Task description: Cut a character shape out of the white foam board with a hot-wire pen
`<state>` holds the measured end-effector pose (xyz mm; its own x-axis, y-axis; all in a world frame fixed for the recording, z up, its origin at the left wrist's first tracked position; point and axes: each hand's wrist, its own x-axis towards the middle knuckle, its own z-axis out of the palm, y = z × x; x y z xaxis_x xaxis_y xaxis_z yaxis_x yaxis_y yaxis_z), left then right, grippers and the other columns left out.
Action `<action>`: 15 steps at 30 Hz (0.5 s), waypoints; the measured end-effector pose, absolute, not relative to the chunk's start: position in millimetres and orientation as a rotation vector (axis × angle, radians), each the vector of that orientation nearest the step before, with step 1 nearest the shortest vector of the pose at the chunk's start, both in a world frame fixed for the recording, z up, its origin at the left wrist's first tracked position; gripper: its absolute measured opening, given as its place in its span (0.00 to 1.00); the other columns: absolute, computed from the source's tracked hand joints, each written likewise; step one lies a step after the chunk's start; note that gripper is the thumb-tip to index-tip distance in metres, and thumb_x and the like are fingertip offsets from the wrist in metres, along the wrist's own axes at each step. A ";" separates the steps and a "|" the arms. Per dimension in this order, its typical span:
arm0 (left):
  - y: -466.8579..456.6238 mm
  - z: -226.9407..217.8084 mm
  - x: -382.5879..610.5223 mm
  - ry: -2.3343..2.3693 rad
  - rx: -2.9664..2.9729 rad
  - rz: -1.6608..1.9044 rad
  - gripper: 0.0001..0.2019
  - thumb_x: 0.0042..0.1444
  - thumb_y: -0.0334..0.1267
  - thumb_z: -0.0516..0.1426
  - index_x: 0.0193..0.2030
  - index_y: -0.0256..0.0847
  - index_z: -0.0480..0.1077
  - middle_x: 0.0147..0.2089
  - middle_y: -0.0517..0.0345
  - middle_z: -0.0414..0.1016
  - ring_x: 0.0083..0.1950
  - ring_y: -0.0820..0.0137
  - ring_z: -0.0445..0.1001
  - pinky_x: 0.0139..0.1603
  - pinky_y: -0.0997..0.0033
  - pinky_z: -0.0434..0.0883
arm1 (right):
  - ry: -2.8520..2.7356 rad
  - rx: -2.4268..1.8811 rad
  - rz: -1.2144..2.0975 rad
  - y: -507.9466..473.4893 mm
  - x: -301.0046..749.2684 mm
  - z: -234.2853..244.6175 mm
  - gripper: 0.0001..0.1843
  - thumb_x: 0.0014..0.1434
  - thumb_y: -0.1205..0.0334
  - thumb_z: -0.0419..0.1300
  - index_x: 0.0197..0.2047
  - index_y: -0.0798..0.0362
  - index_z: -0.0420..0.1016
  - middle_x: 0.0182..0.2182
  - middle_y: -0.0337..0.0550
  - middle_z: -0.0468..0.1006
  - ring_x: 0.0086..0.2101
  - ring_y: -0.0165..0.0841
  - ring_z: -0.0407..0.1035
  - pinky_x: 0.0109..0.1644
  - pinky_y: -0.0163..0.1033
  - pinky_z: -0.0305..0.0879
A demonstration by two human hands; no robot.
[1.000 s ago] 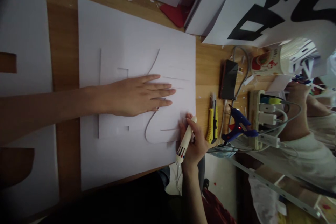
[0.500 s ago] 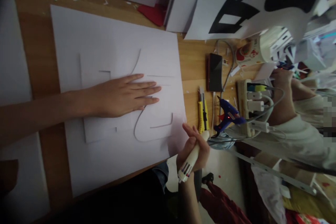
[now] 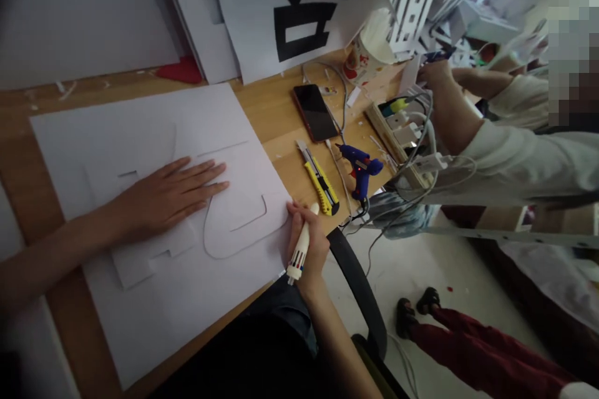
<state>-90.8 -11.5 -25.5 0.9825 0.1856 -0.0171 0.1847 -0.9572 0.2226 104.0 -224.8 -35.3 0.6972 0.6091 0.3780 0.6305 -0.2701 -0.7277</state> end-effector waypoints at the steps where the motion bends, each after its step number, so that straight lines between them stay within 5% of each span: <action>1: -11.5 -24.6 -90.7 0.275 2.915 -0.005 0.25 0.71 0.44 0.35 0.72 0.48 0.53 0.75 0.60 0.45 0.76 0.69 0.44 0.74 0.58 0.38 | -0.959 -1.956 -0.020 -225.1 104.4 -35.8 0.09 0.65 0.60 0.56 0.44 0.53 0.75 0.42 0.45 0.84 0.47 0.36 0.77 0.56 0.46 0.72; 15: -14.9 -15.2 -88.9 0.282 3.027 -0.052 0.25 0.72 0.44 0.37 0.71 0.46 0.55 0.75 0.57 0.46 0.75 0.67 0.48 0.74 0.57 0.43 | -1.000 -1.942 -0.030 -225.1 106.2 -36.2 0.09 0.65 0.63 0.57 0.45 0.51 0.77 0.45 0.42 0.83 0.48 0.36 0.77 0.54 0.43 0.74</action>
<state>-88.9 -14.9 -15.2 0.9822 0.1827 -0.0432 0.1861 -0.9777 0.0970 106.2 -225.1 -36.2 0.6695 0.6300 0.3934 0.6525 -0.2458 -0.7168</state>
